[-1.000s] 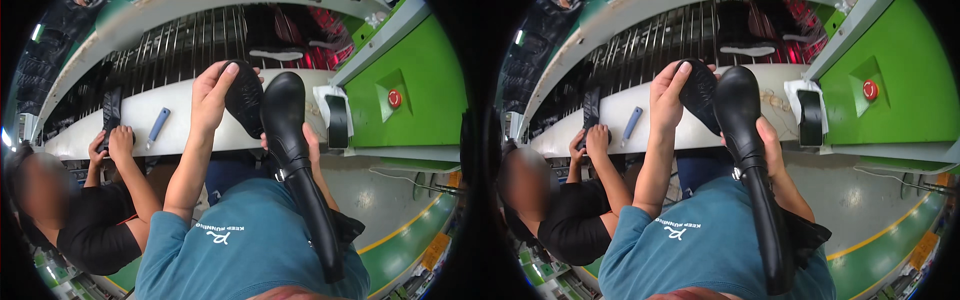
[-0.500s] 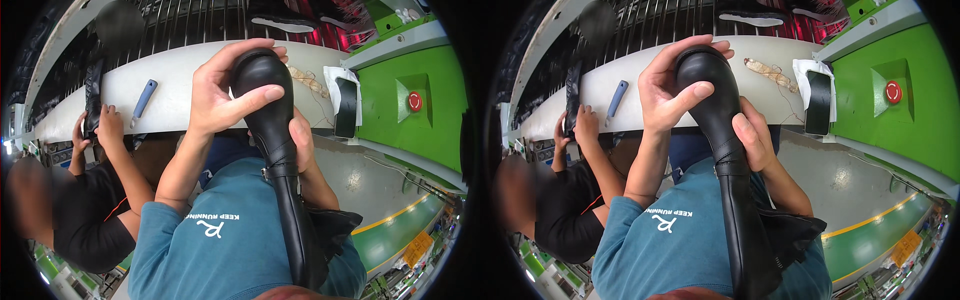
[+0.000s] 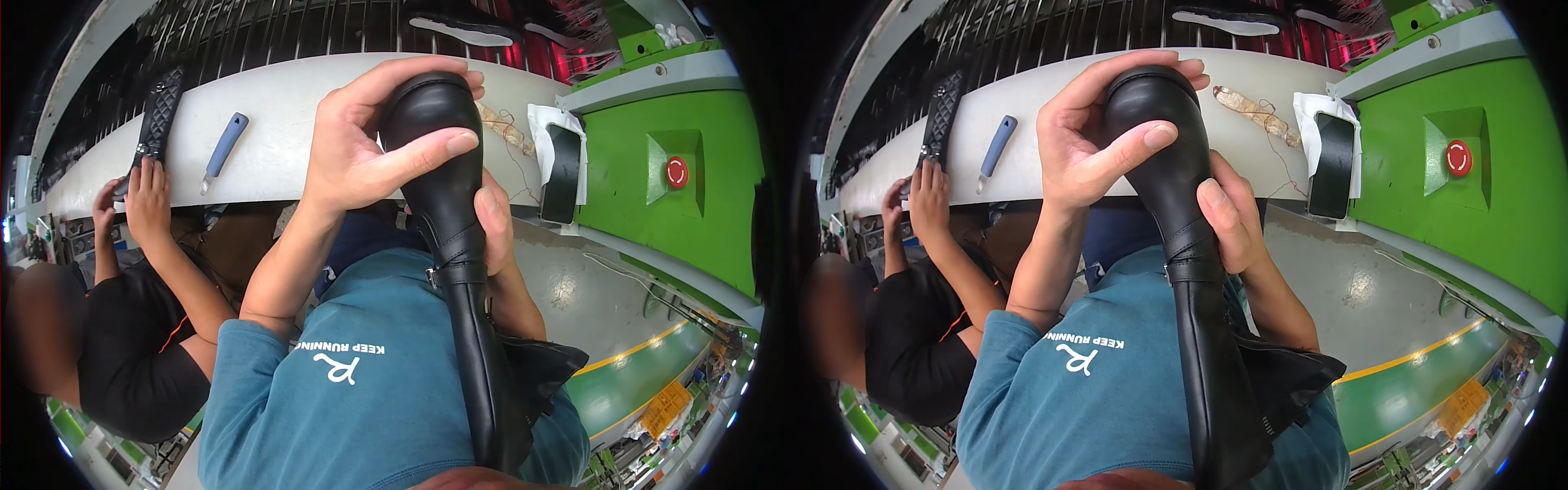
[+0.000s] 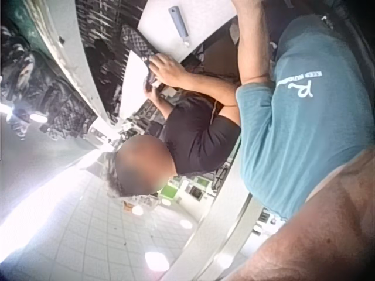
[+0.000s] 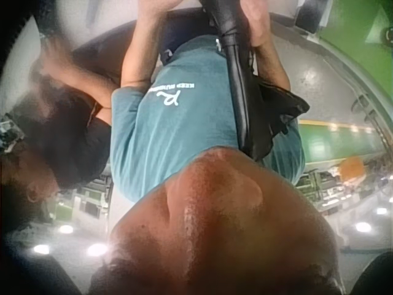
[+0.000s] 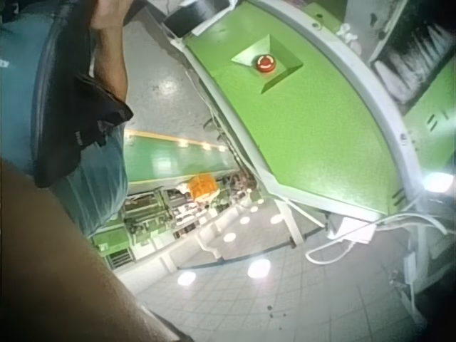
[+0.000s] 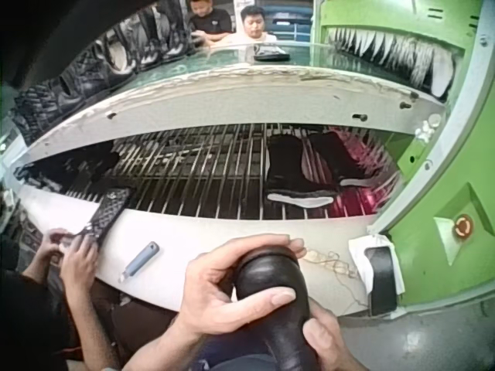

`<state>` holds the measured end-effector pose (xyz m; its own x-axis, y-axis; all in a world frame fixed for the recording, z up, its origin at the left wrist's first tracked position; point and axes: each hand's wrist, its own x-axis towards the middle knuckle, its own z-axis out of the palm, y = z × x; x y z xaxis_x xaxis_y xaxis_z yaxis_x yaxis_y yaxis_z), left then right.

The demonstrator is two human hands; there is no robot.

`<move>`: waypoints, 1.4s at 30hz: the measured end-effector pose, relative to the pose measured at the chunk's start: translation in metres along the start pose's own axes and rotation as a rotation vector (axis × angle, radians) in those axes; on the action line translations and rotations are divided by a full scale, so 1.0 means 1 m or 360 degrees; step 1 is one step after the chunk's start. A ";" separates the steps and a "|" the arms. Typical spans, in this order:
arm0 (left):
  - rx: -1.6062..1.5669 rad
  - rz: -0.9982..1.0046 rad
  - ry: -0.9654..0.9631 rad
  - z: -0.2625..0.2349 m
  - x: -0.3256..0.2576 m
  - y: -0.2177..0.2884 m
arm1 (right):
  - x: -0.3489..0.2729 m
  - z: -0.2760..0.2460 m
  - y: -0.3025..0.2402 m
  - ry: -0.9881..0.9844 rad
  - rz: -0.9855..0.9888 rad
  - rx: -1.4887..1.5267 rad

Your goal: The recorder is inspecting and assembling black boots on a factory production line, checking soles and heels, and placing them onto a conveyor system.

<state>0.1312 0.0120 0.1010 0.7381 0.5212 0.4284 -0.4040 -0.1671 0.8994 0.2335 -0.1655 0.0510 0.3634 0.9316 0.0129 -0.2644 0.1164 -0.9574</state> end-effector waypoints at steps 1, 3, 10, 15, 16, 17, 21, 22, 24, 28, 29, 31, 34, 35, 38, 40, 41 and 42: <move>0.0001 0.0009 0.0003 0.000 0.000 0.000 | 0.000 0.000 0.000 -0.0004 -0.0002 0.0000; 0.0006 0.0029 0.0008 0.002 -0.001 -0.002 | 0.000 -0.002 0.000 -0.0015 -0.0007 0.0000; 0.0015 0.0032 0.0006 0.004 -0.002 -0.001 | -0.001 -0.004 -0.006 -0.0049 0.0090 -0.0089; -0.0140 -0.0123 0.0089 0.012 -0.005 0.008 | -0.005 -0.005 -0.002 -0.0034 0.0026 0.0009; -0.0127 -0.0089 0.0071 0.012 -0.005 0.006 | -0.006 -0.005 -0.001 -0.0027 0.0025 0.0021; -0.0112 -0.0055 0.0053 0.011 -0.006 0.001 | -0.006 -0.005 0.003 -0.0021 0.0024 0.0034; -0.0024 -0.0017 0.0021 0.011 -0.010 0.003 | -0.009 -0.007 0.006 -0.0055 0.0010 0.0051; -0.0033 -0.0023 0.0026 0.011 -0.011 0.004 | -0.009 -0.007 0.004 -0.0060 0.0004 0.0052; -0.0041 -0.0027 0.0036 0.012 -0.013 0.009 | -0.009 -0.004 0.001 -0.0070 -0.0011 0.0057; 0.0111 -0.0013 0.0064 0.013 -0.015 0.020 | -0.009 0.000 -0.002 -0.0080 -0.0011 0.0066; 0.0212 -0.0017 0.0055 0.013 -0.016 0.025 | -0.011 0.000 -0.003 -0.0093 -0.0007 0.0069; 0.0440 0.0103 0.0020 0.013 -0.017 0.032 | -0.011 0.000 -0.008 -0.0089 0.0003 0.0009; 0.0388 0.0022 0.0123 0.016 -0.022 0.040 | -0.010 0.003 -0.009 -0.0138 -0.0021 0.0070; 0.0298 0.0044 0.0190 0.020 -0.022 0.041 | -0.009 0.007 -0.013 -0.0130 -0.0029 0.0077; 0.0436 0.0133 0.0107 0.013 -0.025 0.040 | -0.010 0.007 -0.012 -0.0183 -0.0008 0.0035; 0.0355 0.0133 0.0150 0.013 -0.027 0.041 | -0.008 0.009 -0.011 -0.0180 -0.0089 0.0019; 0.0310 0.0125 0.0170 0.014 -0.029 0.042 | -0.008 0.011 -0.010 -0.0174 -0.0123 0.0012; 0.0302 0.0122 0.0186 0.013 -0.030 0.043 | -0.009 0.012 -0.008 -0.0126 -0.0100 0.0055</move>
<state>0.0981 -0.0215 0.1278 0.6371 0.5923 0.4932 -0.3398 -0.3585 0.8695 0.2213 -0.1709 0.0618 0.3087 0.9462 0.0964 -0.2747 0.1858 -0.9434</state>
